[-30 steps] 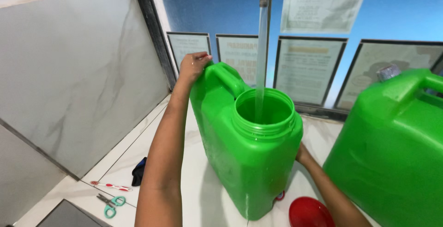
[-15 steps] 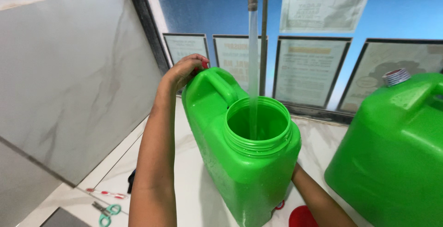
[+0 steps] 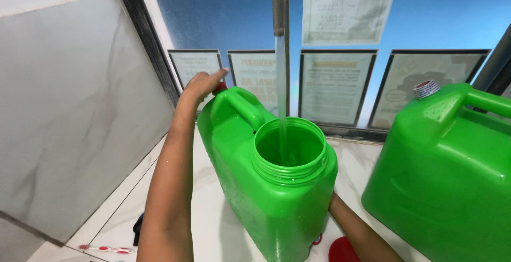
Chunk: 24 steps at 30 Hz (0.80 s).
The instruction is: The person applies labels to green plastic jerrycans using a heat gun, then washes the jerrycans with a sponge under running water, rinses them, and refills them with water. The person also uses scissors to cut a cap and applies a label to the lid.
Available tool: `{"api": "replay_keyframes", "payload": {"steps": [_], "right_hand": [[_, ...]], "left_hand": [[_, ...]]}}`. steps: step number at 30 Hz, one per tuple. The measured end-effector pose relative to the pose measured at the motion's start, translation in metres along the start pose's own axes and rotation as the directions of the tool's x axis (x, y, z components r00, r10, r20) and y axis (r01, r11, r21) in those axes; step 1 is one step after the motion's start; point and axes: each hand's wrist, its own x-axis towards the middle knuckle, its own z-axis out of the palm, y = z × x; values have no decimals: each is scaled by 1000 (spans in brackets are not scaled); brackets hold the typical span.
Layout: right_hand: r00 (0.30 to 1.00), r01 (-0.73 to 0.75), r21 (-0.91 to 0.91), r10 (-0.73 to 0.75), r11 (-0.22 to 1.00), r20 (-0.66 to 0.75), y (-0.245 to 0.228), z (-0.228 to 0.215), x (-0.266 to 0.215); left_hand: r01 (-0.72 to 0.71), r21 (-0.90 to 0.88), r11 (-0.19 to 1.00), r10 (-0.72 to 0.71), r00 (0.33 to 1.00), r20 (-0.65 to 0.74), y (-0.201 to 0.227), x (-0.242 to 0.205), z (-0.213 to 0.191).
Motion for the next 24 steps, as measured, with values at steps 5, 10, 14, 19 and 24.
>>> {"api": "replay_keyframes", "payload": {"steps": [5,10,14,19,24], "right_hand": [[1000,-11,-71,9,997,-22,-4,-14,-16],[997,-53,-196,41,979,-61,-9,-30,-76],[984,-121,26,123,992,-131,-22,-29,-120],[914,61,357,91,932,-394,-17,5,-137],[927,101,480,94,871,-364,-4,16,-132]], "left_hand": [[16,112,994,-39,979,202,0,8,-10],[25,-471,882,145,936,321,-13,-3,-10],[-29,387,922,-6,996,89,15,5,4],[-139,-65,988,151,957,249,3,4,-6],[-6,-701,713,332,884,330,-32,-13,-3]]}}
